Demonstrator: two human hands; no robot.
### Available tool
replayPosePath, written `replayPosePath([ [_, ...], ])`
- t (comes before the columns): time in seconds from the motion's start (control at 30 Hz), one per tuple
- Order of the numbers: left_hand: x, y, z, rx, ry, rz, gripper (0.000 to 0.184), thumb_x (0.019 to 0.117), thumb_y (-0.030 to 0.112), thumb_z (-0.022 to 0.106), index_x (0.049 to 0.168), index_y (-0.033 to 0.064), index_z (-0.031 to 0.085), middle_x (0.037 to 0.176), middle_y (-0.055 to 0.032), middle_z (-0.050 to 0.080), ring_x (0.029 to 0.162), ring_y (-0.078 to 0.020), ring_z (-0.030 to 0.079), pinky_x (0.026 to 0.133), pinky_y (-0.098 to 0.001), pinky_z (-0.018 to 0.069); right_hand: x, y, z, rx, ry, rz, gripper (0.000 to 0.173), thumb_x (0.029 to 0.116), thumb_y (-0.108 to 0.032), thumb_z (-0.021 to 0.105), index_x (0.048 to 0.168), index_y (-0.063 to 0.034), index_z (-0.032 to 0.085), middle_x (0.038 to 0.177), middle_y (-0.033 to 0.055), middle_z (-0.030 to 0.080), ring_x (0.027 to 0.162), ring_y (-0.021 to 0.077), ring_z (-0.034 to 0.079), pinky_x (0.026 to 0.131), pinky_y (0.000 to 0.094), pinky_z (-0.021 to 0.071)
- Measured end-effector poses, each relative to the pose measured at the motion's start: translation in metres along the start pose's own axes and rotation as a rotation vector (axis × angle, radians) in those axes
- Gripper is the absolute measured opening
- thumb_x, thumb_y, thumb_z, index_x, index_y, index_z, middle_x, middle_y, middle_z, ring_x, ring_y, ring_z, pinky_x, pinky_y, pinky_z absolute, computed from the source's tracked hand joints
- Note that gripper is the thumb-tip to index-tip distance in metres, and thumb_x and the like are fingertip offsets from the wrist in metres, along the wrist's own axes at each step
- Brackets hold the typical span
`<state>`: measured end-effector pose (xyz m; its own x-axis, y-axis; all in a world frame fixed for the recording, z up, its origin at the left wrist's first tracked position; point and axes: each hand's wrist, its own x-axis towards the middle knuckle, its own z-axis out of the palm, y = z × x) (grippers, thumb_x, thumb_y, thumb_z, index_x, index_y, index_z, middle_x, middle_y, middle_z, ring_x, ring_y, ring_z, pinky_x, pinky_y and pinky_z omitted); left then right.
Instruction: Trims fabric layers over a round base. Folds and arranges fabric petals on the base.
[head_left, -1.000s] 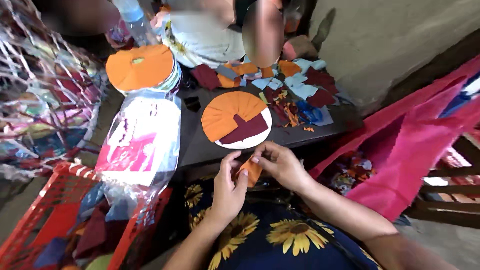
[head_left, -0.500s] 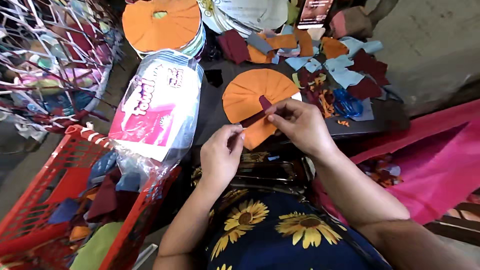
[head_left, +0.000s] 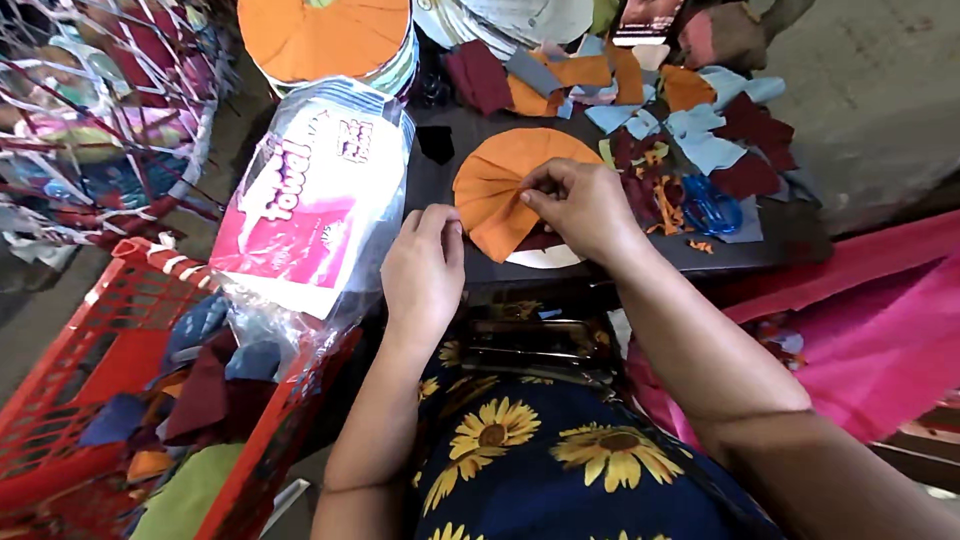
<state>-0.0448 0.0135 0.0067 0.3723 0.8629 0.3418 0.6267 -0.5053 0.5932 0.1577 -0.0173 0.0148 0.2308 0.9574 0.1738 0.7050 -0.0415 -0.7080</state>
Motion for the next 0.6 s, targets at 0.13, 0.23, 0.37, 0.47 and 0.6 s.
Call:
replayPosePath([
  [0.13, -0.010, -0.006, 0.009, 0.028, 0.080, 0.174, 0.020, 0.0975, 0.006, 0.060, 0.107, 0.0083, 0.077, 0.107, -0.0127, 0.071, 0.099, -0.0289, 0.066, 0.084, -0.0409, 0.0523, 0.001, -0.001, -0.001, -0.026, -0.007, 0.007, 0.013, 0.1011, -0.012, 0.064, 0.109, -0.0034, 0.070, 0.095, 0.0087, 0.069, 0.074, 0.0114, 0.065, 0.070, 0.0301, 0.0552],
  [0.23, -0.012, -0.009, 0.018, 0.072, 0.099, 0.216, 0.016, 0.0982, 0.015, 0.064, 0.104, 0.0105, 0.079, 0.107, -0.0124, 0.071, 0.099, -0.0305, 0.065, 0.084, -0.0414, 0.0513, 0.001, -0.002, 0.000, -0.037, 0.003, 0.003, 0.013, 0.1007, -0.011, 0.064, 0.109, -0.0033, 0.070, 0.095, 0.0091, 0.069, 0.075, 0.0123, 0.065, 0.070, 0.0306, 0.0553],
  [0.37, -0.012, -0.008, 0.024, 0.098, 0.075, 0.193, 0.014, 0.0961, 0.020, 0.069, 0.099, 0.0107, 0.079, 0.106, -0.0127, 0.070, 0.099, -0.0319, 0.065, 0.083, -0.0454, 0.0514, 0.001, -0.001, 0.002, -0.059, 0.025, -0.026, 0.014, 0.1002, -0.011, 0.065, 0.109, -0.0029, 0.070, 0.093, 0.0092, 0.070, 0.074, 0.0125, 0.064, 0.070, 0.0307, 0.0538],
  [0.47, -0.012, -0.006, 0.026, 0.125, 0.070, 0.179, 0.012, 0.0933, 0.021, 0.072, 0.097, 0.0112, 0.077, 0.104, -0.0127, 0.070, 0.099, -0.0330, 0.065, 0.084, -0.0474, 0.0520, 0.001, 0.000, 0.002, -0.087, 0.029, -0.058, 0.017, 0.0994, -0.010, 0.064, 0.112, 0.0000, 0.070, 0.099, 0.0140, 0.071, 0.082, 0.0193, 0.068, 0.078, 0.0372, 0.0561],
  [0.6, -0.010, -0.006, 0.027, 0.133, 0.058, 0.164, 0.012, 0.0918, 0.022, 0.074, 0.097, 0.0113, 0.076, 0.104, -0.0118, 0.070, 0.097, -0.0325, 0.065, 0.083, -0.0487, 0.0513, 0.001, 0.004, 0.007, -0.203, 0.051, -0.114, 0.023, 0.0965, -0.010, 0.068, 0.116, 0.0020, 0.069, 0.108, 0.0199, 0.068, 0.095, 0.0325, 0.067, 0.084, 0.0499, 0.0551],
])
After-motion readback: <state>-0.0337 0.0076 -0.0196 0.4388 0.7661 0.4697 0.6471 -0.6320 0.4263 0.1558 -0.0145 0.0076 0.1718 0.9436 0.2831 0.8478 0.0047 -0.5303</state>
